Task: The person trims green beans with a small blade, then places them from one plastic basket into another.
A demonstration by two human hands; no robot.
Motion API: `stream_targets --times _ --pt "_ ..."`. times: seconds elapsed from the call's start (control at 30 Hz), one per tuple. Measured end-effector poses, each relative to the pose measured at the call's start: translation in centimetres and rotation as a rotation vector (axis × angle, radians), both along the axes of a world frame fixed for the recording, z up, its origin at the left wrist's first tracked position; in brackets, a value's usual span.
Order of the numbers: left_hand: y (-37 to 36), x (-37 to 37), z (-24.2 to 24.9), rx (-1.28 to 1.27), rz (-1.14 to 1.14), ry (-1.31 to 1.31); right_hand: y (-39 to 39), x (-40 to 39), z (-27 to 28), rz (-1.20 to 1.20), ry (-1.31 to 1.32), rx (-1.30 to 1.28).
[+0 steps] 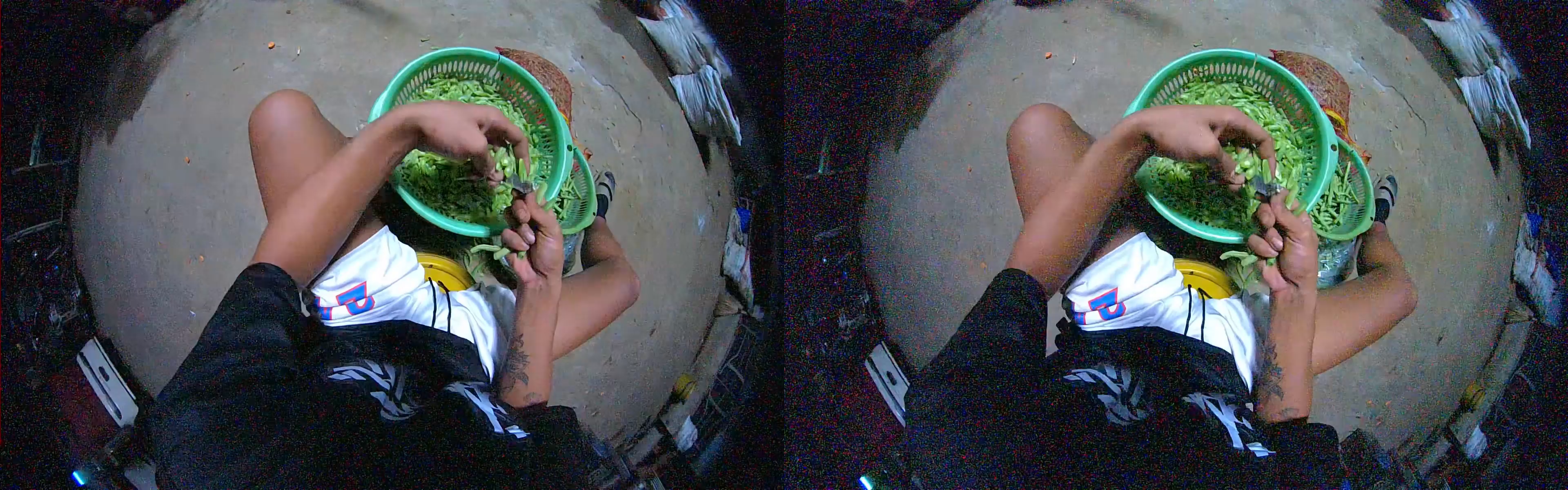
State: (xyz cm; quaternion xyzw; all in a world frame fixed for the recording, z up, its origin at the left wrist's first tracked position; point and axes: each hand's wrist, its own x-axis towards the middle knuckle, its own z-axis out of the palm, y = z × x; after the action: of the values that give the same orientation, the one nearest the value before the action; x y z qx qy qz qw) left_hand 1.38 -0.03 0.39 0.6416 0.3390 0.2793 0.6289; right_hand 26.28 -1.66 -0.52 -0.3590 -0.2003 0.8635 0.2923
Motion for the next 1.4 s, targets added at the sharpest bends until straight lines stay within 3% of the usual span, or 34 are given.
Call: stream_targets --times 0.1,0.23,0.33,0.4,0.5,0.53,0.67,0.8,0.83,0.93,1.03,1.1,1.17,1.27,1.4 --pt "0.6 -0.7 -0.4 0.085 0.03 -0.033 0.2 -0.2 0.0 0.01 -0.017 0.023" --pt "1.1 -3.1 -0.6 -0.122 0.213 -0.044 0.3 0.0 0.1 0.065 -0.003 0.043" --pt "1.1 -3.1 -0.3 0.014 0.224 0.032 0.8 -0.3 -0.1 0.065 -0.016 0.095" --pt "0.5 -2.3 -0.2 0.103 0.246 0.215 1.3 -0.9 0.2 0.02 0.08 0.02" --pt "0.1 -2.0 0.0 0.09 0.322 0.23 1.3 -0.6 0.3 0.051 0.043 0.095" --pt "0.5 -2.0 -0.4 0.066 0.315 0.136 1.0 -0.8 0.3 0.051 -0.008 0.098" --pt "0.7 -1.6 -0.3 0.088 0.286 0.19 -0.2 -1.7 1.5 0.145 -0.207 0.247" --pt "0.8 -0.7 -0.7 0.097 0.073 0.086 0.1 -1.6 2.0 0.339 -0.207 0.225" --pt "0.6 -0.5 -0.3 0.087 -0.008 0.096 -0.1 -1.7 2.0 0.34 -0.208 0.225" --pt "0.7 -0.8 0.2 0.111 0.051 0.136 -0.4 -2.1 1.9 0.329 -0.294 0.243" --pt "0.8 -2.2 0.1 0.168 0.168 0.196 -1.0 -1.4 1.8 0.125 -0.134 0.249" --pt "0.7 -2.9 0.0 0.015 0.298 -0.064 -0.8 -0.1 1.4 0.119 -0.166 0.26" --pt "0.8 -3.0 -0.1 -0.037 0.268 -0.078 -0.8 0.4 1.2 0.113 -0.112 0.236" --pt "0.7 -2.1 0.0 0.252 0.255 0.282 -0.9 0.6 0.7 0.112 -0.092 0.239" --pt "0.8 -1.0 0.1 0.149 0.151 0.078 -1.2 0.7 0.7 0.064 -0.204 0.285"
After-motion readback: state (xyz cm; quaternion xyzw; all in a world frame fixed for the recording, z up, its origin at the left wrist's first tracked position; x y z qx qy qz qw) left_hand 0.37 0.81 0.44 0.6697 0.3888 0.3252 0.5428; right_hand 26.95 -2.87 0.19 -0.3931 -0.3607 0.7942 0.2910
